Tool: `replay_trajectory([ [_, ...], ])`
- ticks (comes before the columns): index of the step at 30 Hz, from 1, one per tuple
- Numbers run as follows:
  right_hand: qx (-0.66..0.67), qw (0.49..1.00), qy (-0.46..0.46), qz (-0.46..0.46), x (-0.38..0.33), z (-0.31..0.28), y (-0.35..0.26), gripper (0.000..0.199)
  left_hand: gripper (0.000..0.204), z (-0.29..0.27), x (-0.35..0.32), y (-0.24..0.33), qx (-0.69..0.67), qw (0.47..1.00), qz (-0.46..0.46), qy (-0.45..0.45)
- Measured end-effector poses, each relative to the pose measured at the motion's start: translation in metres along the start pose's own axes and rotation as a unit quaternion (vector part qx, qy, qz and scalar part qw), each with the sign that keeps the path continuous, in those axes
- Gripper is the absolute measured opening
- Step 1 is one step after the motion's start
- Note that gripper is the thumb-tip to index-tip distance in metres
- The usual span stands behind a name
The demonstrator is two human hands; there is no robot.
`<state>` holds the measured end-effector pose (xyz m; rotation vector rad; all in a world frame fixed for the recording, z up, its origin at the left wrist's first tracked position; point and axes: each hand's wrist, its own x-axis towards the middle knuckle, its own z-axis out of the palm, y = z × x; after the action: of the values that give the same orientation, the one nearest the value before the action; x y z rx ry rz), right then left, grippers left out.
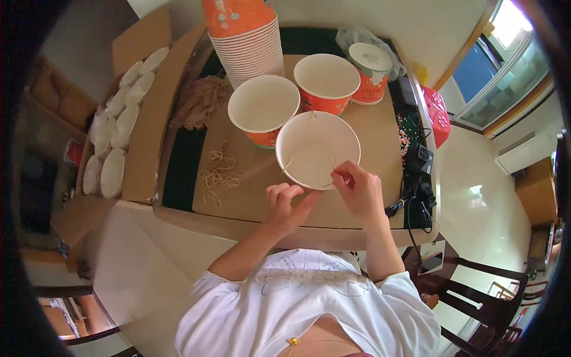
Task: Tying rubber bands around the rims of paper bowls for preparation.
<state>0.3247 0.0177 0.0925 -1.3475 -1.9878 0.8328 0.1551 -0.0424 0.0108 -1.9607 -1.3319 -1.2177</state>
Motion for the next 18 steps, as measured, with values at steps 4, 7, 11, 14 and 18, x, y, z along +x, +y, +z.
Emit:
replay_trajectory([
  [4,-0.025,1.000,0.004,-0.007,0.001,0.001,0.001,0.013,0.036,0.003,0.000,0.001,-0.001,0.999,-0.035,0.003],
  [7,-0.025,1.000,0.011,-0.008,0.000,0.001,0.001,0.012,0.027,0.002,0.007,0.004,-0.049,0.995,-0.064,-0.058],
  [11,-0.022,1.000,0.002,-0.011,0.000,-0.002,0.005,0.011,0.027,-0.011,0.026,0.007,-0.167,0.979,-0.092,-0.069],
  [14,-0.017,0.999,0.006,-0.047,-0.001,-0.001,0.009,0.010,0.026,-0.021,0.039,0.007,-0.206,0.964,-0.108,-0.130],
  [18,0.023,0.999,-0.001,-0.046,-0.002,0.001,0.010,0.009,0.020,-0.023,0.059,0.003,-0.273,0.922,-0.169,-0.219],
])
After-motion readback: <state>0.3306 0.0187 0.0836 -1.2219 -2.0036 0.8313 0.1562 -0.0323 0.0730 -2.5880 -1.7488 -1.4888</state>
